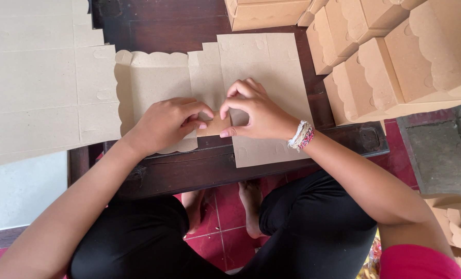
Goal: Assembling cardboard boxes by folding pre-scored flat sheets and tucking in the flaps.
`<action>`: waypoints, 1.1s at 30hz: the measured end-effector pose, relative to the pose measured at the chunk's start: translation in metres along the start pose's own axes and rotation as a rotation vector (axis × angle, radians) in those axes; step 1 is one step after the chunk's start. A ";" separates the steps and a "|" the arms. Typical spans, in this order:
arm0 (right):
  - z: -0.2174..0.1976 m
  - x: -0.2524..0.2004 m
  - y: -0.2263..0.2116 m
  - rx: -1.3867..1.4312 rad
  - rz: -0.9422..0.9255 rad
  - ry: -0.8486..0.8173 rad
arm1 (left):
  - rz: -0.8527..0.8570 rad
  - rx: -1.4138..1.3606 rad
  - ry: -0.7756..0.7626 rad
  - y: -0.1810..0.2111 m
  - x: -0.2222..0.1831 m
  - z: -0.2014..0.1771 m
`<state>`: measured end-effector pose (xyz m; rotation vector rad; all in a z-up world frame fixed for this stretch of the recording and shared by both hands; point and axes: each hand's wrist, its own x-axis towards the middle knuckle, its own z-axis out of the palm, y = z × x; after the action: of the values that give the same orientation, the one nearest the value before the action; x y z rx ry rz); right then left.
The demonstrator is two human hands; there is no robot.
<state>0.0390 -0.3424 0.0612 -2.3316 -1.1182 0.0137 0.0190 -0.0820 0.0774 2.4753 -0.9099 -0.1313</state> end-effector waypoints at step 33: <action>-0.008 -0.002 0.001 0.077 0.038 -0.074 | -0.034 -0.132 -0.038 -0.004 0.004 -0.003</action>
<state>0.0403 -0.3478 0.0668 -2.3000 -1.0895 0.1558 0.0251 -0.0812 0.0782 2.3735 -0.8464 -0.2426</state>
